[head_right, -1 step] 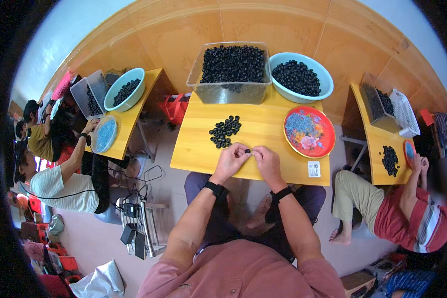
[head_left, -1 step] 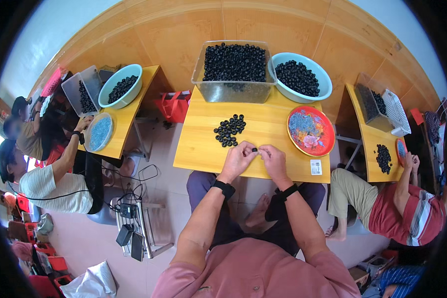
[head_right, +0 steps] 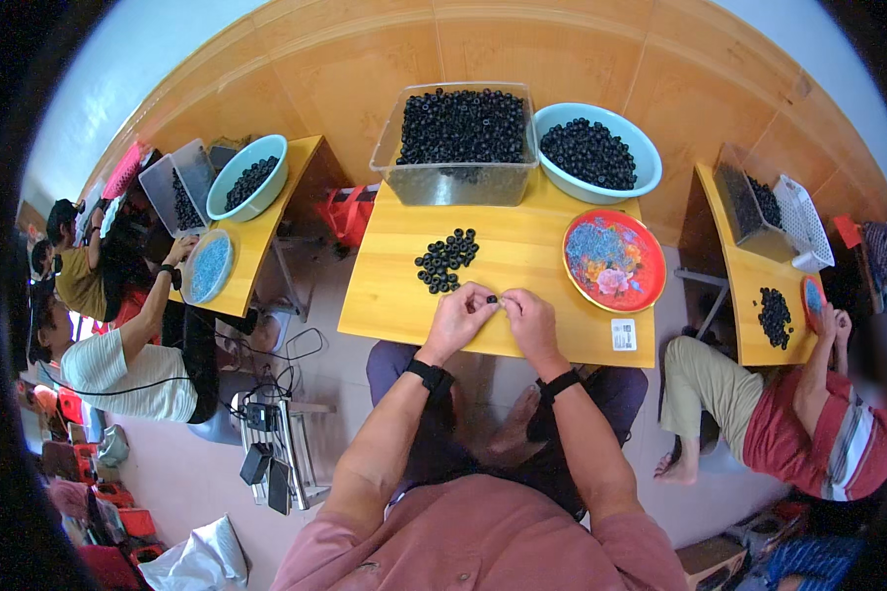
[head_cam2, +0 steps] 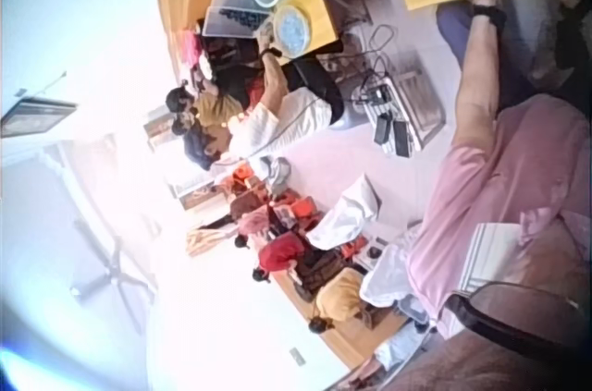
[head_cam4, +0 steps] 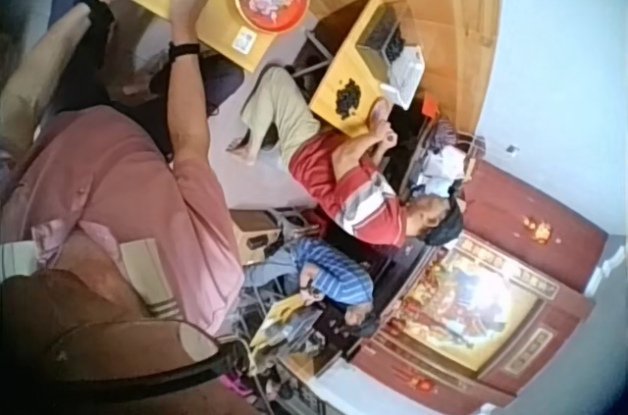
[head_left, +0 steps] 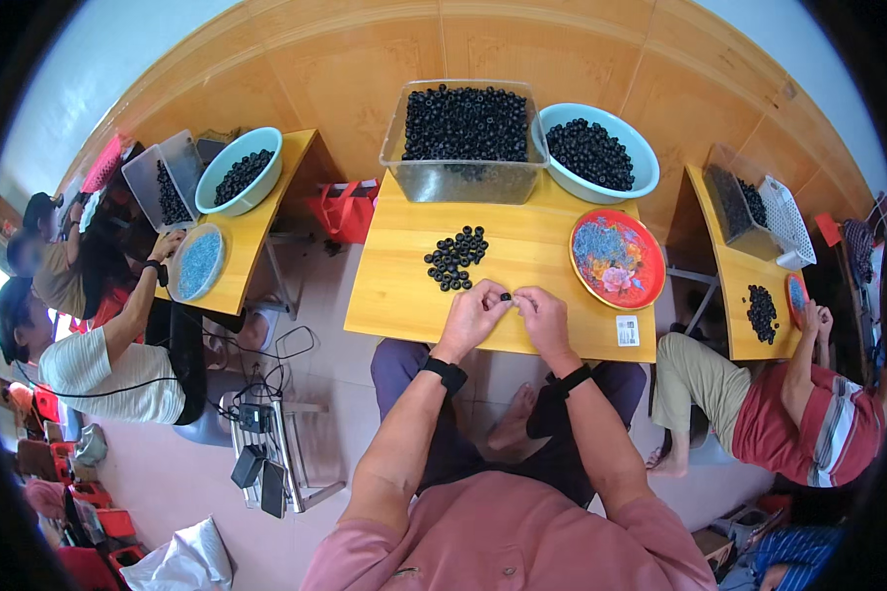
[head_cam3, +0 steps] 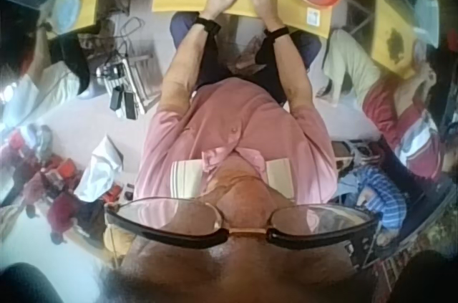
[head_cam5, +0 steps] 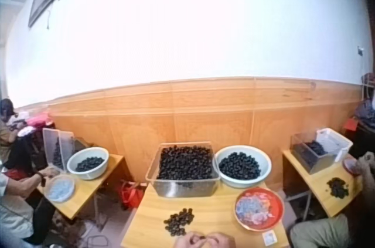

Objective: Sorting and assembling small black components at a workstation.

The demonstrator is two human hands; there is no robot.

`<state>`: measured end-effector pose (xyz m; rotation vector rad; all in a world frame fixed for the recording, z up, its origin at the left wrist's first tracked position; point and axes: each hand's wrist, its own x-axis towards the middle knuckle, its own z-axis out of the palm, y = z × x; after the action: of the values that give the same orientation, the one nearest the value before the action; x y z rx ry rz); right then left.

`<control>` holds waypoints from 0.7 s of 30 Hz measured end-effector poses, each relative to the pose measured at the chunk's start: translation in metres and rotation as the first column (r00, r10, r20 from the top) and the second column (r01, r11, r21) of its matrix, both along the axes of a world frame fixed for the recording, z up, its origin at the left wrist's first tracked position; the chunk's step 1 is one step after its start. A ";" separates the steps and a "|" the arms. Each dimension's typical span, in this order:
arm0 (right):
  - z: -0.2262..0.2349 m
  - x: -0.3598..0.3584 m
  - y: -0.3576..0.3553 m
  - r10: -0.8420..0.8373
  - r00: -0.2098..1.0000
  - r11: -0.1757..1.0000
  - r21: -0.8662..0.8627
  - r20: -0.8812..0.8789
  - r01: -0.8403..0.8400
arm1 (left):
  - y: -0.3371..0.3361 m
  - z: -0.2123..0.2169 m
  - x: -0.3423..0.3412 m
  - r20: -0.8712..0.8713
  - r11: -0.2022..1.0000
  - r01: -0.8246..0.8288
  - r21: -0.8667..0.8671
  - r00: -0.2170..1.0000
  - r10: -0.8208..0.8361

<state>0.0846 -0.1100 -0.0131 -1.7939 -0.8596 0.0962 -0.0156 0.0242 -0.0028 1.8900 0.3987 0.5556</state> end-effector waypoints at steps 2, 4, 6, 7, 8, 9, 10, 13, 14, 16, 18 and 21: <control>0.001 0.000 0.000 0.004 1.000 1.000 0.001 -0.005 -0.004 | -0.001 0.001 0.000 -0.005 1.000 0.000 0.004 1.000 0.000; -0.001 0.001 -0.002 0.005 1.000 1.000 -0.001 -0.010 -0.005 | -0.003 0.001 0.000 -0.010 1.000 0.004 0.005 1.000 -0.004; -0.004 0.002 -0.002 -0.001 1.000 1.000 -0.016 0.005 0.001 | -0.002 0.000 0.001 -0.002 0.998 -0.014 0.062 1.000 0.014; -0.005 0.003 -0.001 -0.007 1.000 1.000 -0.020 0.003 0.007 | -0.002 0.000 0.001 -0.004 0.998 -0.008 0.058 1.000 0.008; -0.007 0.004 -0.001 0.000 1.000 1.000 -0.028 -0.002 0.000 | -0.002 0.000 0.002 -0.006 0.997 -0.011 0.071 1.000 0.011; -0.006 0.004 0.001 0.008 1.000 0.999 -0.037 -0.006 -0.008 | -0.002 0.000 0.002 -0.009 0.996 -0.015 0.083 1.000 0.016; -0.005 0.004 0.001 0.004 1.000 0.999 -0.041 -0.008 -0.004 | -0.002 0.001 0.001 -0.011 0.997 -0.011 0.079 1.000 0.012; -0.002 0.002 0.000 -0.001 0.999 0.999 -0.038 0.039 0.002 | -0.002 0.004 0.001 -0.050 0.994 -0.021 0.112 0.998 0.026; 0.000 0.001 0.000 -0.013 0.998 1.000 -0.003 -0.060 0.012 | -0.004 0.005 0.001 -0.050 0.994 -0.018 0.109 0.998 0.024; 0.006 -0.001 0.000 -0.015 0.987 0.999 0.031 -0.161 0.021 | -0.004 0.005 -0.001 -0.045 0.986 -0.046 0.161 0.998 0.054; 0.012 -0.002 -0.004 0.046 0.996 0.999 0.029 -0.070 -0.044 | -0.005 0.007 0.000 -0.047 0.987 -0.043 0.154 0.998 0.051; 0.010 -0.002 -0.002 0.071 0.995 0.997 0.033 0.069 -0.073 | -0.007 0.008 0.001 -0.038 0.988 -0.044 0.149 0.998 0.050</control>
<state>0.0831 -0.1119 -0.0027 -1.7417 -0.9695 0.0663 -0.0146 0.0170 0.0056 2.0420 0.4406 0.5920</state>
